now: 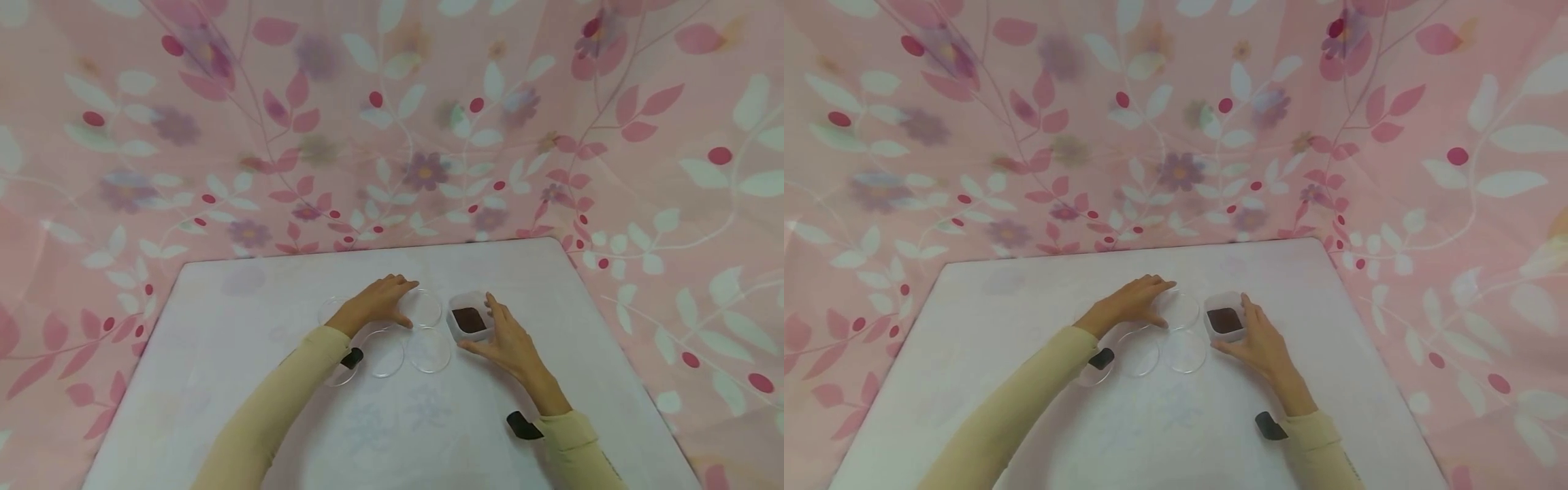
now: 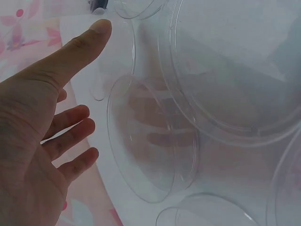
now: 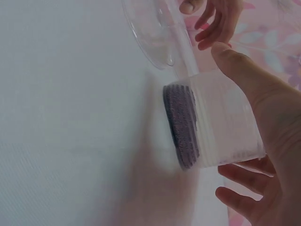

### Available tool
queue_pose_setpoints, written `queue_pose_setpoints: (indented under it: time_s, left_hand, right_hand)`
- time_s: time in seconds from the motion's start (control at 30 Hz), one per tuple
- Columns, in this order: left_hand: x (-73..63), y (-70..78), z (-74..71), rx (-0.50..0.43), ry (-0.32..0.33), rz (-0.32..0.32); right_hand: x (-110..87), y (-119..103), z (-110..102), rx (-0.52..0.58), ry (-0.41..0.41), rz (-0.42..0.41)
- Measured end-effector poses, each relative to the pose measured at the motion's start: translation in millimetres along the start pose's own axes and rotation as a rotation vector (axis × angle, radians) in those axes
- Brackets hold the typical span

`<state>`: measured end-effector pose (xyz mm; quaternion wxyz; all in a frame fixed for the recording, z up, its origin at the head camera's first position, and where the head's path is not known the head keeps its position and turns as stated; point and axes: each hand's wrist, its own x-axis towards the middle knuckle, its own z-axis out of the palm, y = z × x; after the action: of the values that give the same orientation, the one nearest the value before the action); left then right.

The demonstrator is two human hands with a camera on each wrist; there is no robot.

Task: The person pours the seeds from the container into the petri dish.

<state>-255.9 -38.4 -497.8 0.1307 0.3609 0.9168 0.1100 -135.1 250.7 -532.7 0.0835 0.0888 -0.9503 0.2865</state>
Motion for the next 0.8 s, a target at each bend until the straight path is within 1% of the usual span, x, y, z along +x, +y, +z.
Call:
queue_pose_setpoints:
  time_s: [0.1,0.17,0.23,0.33,0.43,0.57,0.8]
  left_hand:
    - [5.5,0.9,3.5,-0.023,-0.003,0.001]
    - [8.7,1.6,4.9,-0.023,-0.011,-0.003]
    - [11.5,2.4,5.7,-0.025,-0.024,-0.007]
    - [15.4,3.5,5.6,-0.032,-0.045,-0.009]
    - [18.4,3.9,4.6,-0.055,-0.067,-0.010]
    - [22.1,2.2,4.6,-0.078,-0.098,-0.008]
    - [26.0,-2.4,5.2,-0.101,-0.152,-0.016]
  right_hand:
    - [0.6,2,7,0.089,0.031,0.000]
    - [1.0,4,11,0.168,0.045,0.009]
    - [0.9,4,15,0.255,0.053,0.036]
    - [-0.2,5,22,0.348,0.068,0.096]
    - [-1.8,6,28,0.394,0.081,0.150]
    - [-2.9,6,33,0.420,0.105,0.203]
    - [-2.2,3,34,0.454,0.119,0.224]
